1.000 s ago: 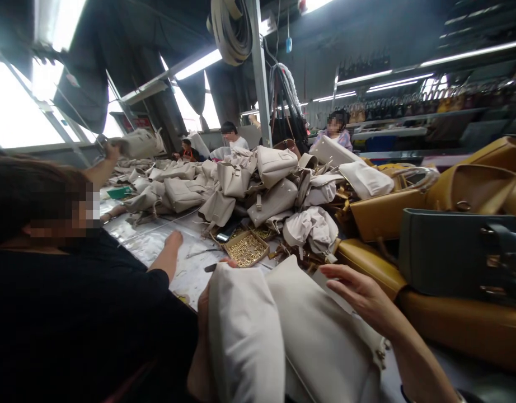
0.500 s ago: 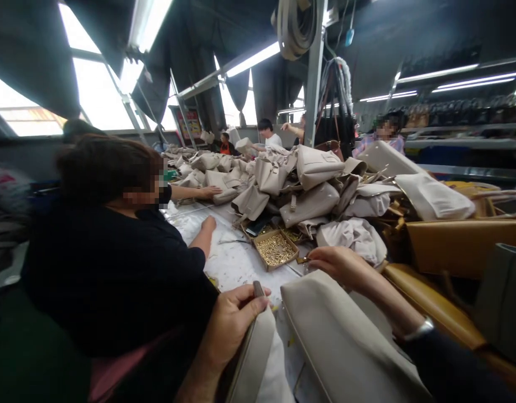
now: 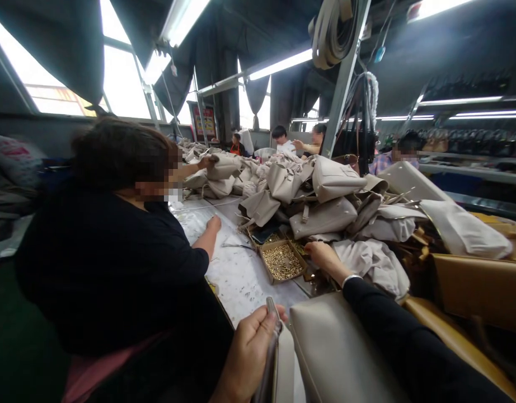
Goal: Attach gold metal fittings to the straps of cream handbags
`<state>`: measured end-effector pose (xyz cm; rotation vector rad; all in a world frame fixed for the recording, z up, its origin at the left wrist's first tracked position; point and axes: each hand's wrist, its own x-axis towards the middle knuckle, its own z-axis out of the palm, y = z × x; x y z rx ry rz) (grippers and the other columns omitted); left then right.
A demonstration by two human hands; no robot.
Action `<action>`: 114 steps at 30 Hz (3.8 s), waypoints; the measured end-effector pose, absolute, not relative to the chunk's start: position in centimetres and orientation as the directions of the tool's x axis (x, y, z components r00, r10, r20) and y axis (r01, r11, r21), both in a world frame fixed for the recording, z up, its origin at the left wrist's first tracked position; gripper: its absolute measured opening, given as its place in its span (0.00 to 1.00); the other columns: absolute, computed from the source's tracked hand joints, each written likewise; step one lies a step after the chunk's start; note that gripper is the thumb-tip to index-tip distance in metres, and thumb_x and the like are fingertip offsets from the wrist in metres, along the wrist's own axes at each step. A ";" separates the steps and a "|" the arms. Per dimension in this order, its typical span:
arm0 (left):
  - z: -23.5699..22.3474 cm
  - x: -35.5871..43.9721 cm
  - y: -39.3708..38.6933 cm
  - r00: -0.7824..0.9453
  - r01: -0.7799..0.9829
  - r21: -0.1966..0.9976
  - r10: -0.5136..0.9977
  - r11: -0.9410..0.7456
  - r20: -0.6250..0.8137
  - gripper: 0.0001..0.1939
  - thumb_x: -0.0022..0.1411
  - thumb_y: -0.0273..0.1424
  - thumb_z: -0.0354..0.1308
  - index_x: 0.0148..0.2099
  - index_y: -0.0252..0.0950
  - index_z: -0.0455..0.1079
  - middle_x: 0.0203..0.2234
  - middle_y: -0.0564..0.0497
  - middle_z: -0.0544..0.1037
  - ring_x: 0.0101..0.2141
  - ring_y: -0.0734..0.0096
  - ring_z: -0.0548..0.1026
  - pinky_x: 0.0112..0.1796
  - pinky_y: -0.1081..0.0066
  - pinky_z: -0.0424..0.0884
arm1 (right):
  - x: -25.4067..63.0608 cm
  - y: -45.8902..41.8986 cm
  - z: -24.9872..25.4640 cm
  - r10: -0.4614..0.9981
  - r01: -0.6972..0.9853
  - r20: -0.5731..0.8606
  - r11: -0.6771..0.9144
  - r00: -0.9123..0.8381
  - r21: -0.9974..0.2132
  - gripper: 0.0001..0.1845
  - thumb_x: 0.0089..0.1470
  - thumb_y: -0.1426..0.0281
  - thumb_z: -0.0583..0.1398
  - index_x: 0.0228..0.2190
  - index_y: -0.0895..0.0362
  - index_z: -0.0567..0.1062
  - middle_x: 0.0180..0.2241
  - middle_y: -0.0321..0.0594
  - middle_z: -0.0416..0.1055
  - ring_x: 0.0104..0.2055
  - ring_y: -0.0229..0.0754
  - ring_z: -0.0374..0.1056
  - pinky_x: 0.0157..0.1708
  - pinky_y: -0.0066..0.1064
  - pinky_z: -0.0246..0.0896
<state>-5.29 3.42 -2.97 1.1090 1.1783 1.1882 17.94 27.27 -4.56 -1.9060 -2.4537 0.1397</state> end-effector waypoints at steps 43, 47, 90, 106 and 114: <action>-4.9 -7.2 5.5 -0.115 -0.352 0.929 0.980 0.113 -0.163 0.27 0.51 0.52 0.71 0.37 0.31 0.81 0.26 0.47 0.78 0.26 0.73 0.69 0.31 0.74 0.63 | 4.8 32.4 -1.9 0.967 0.694 0.067 0.224 -0.246 -0.685 0.14 0.64 0.60 0.64 0.42 0.59 0.78 0.42 0.42 0.77 0.44 0.45 0.74 0.46 0.41 0.72; -3.2 -6.0 4.7 -0.123 -0.309 0.942 0.977 0.131 -0.176 0.21 0.53 0.46 0.71 0.36 0.31 0.80 0.25 0.49 0.79 0.25 0.74 0.69 0.29 0.75 0.63 | 6.1 27.4 1.2 0.936 0.392 0.173 0.290 -0.307 -0.873 0.26 0.57 0.49 0.66 0.41 0.61 0.79 0.33 0.40 0.78 0.35 0.41 0.72 0.37 0.34 0.69; 1.2 1.7 0.0 0.165 0.270 0.898 0.936 -0.347 0.312 0.11 0.66 0.27 0.59 0.44 0.38 0.83 0.35 0.49 0.86 0.36 0.67 0.83 0.38 0.75 0.77 | 16.5 -0.7 -0.9 0.993 -0.367 0.016 0.058 0.116 -0.928 0.13 0.45 0.58 0.76 0.29 0.53 0.85 0.35 0.41 0.82 0.42 0.46 0.75 0.48 0.33 0.70; -0.5 1.7 -0.1 0.306 0.501 0.450 0.637 -0.739 0.707 0.11 0.68 0.21 0.56 0.48 0.33 0.77 0.27 0.48 0.80 0.28 0.67 0.79 0.29 0.72 0.74 | 16.8 -0.9 -1.1 0.974 -0.298 0.176 0.211 0.140 -0.931 0.09 0.50 0.64 0.74 0.33 0.50 0.84 0.34 0.35 0.80 0.37 0.40 0.75 0.40 0.25 0.72; 3.2 -0.9 -0.4 0.550 -0.063 0.933 0.768 -0.355 0.329 0.19 0.66 0.45 0.62 0.47 0.36 0.82 0.33 0.45 0.83 0.29 0.65 0.80 0.30 0.71 0.76 | 17.2 -4.3 1.2 0.856 -0.115 0.496 0.513 0.144 -0.851 0.05 0.65 0.70 0.65 0.40 0.47 0.82 0.40 0.37 0.81 0.51 0.46 0.76 0.52 0.34 0.72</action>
